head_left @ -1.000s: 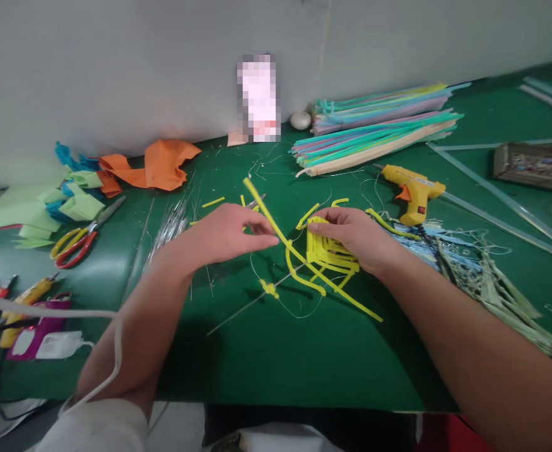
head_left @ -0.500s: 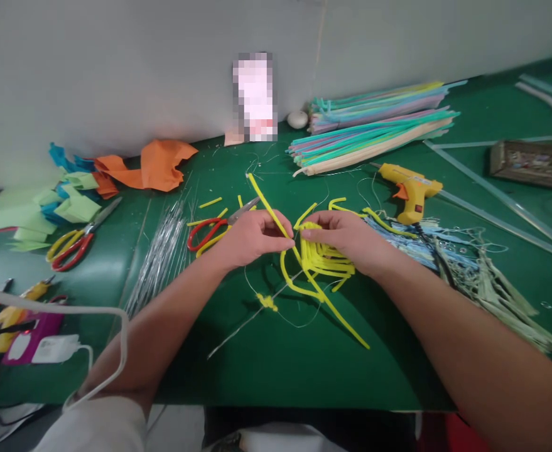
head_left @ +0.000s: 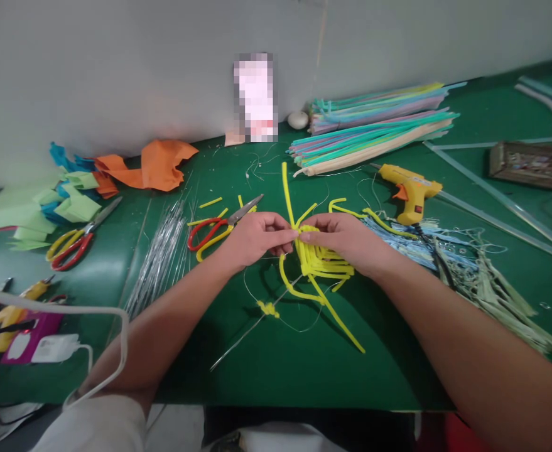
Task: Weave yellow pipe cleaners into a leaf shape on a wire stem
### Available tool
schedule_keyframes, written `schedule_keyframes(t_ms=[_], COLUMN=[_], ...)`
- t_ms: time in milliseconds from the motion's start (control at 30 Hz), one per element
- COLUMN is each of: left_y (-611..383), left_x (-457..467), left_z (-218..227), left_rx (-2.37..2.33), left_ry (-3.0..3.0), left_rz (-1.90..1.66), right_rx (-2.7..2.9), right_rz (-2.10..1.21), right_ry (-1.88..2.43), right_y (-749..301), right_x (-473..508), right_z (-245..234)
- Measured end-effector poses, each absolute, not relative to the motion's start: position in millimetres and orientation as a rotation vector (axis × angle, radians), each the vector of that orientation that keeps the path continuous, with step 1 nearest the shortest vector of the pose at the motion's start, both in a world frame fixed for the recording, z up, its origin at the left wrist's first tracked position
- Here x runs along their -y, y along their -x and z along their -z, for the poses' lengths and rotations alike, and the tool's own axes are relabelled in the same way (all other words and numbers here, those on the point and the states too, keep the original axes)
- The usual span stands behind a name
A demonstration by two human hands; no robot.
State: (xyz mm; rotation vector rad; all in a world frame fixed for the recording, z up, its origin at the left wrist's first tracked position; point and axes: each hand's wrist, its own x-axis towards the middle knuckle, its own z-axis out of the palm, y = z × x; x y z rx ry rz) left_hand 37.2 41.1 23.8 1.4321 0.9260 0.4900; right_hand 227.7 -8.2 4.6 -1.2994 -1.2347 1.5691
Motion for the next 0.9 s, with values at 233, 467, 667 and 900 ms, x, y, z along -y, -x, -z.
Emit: schedule_keyframes(t_ms=[233, 467, 667, 900], left_y=[-37, -40, -40, -37], left_x=[-41, -38, -40, -51], left_z=[-23, -26, -21, -12], left_rx=[-0.902, -0.96, -0.998, -0.976], left_ry=[-1.444, -1.426, -1.415, -1.302], left_rz=[-0.456, -0.418, -0.415, -0.519], right_rx=[1.306, 1.376, 1.28, 1.05], right_rz=[-1.548, -1.504, -1.479, -1.524], right_ry=[1.338, 1.335, 1.34, 1.315], right_y=[-228, -227, -225, -224], right_x=[8, 8, 6, 7], right_z=[-4, -4, -1, -5])
